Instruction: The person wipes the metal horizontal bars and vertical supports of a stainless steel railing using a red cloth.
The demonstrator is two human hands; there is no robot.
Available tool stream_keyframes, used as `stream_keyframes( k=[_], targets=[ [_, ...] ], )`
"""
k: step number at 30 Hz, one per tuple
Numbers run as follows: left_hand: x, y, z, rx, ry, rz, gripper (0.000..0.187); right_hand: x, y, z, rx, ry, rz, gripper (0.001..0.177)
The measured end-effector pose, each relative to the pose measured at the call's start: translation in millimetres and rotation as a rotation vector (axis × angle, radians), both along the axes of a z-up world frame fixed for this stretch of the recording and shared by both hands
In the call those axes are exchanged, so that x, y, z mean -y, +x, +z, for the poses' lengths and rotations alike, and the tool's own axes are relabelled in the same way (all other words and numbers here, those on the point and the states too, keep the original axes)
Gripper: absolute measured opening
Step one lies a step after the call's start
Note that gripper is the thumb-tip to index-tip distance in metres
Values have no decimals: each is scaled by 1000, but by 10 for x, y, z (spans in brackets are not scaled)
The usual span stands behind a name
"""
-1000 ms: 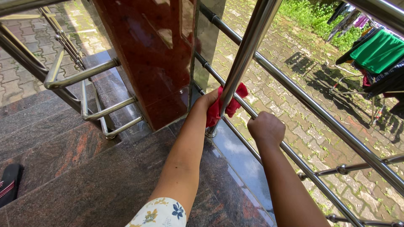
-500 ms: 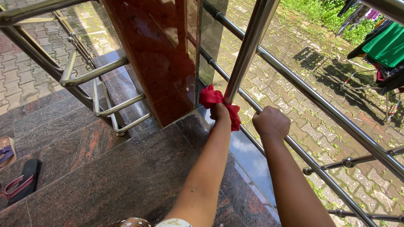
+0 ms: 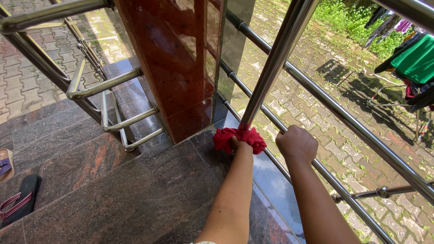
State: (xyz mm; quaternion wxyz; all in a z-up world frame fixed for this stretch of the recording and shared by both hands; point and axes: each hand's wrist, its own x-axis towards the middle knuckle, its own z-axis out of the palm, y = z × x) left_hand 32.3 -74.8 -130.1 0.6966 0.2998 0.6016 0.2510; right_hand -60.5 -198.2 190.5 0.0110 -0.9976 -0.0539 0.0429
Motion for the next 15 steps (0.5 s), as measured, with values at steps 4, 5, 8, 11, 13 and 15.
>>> stream_keyframes(
  k=[4,5,8,11,13,15],
  targets=[
    [-115,29,-49,29,-12,-4,53,-17,1,46,4,3,5,36],
    [-142,12,-79,40,-17,-21,53,-8,-14,37,2,2,4,35],
    [-386,32,-75,114,-23,-114,55,-20,8,42,5,5,5,33],
    [-726,-38,93,-185,272,-545,59,24,-16,41,4,14,10,34],
    [-852,-129,300,-77,346,-608,55,41,-4,36,11,28,11,33],
    [-905,-152,589,139,342,-732,53,51,15,27,32,21,20,33]
  ],
)
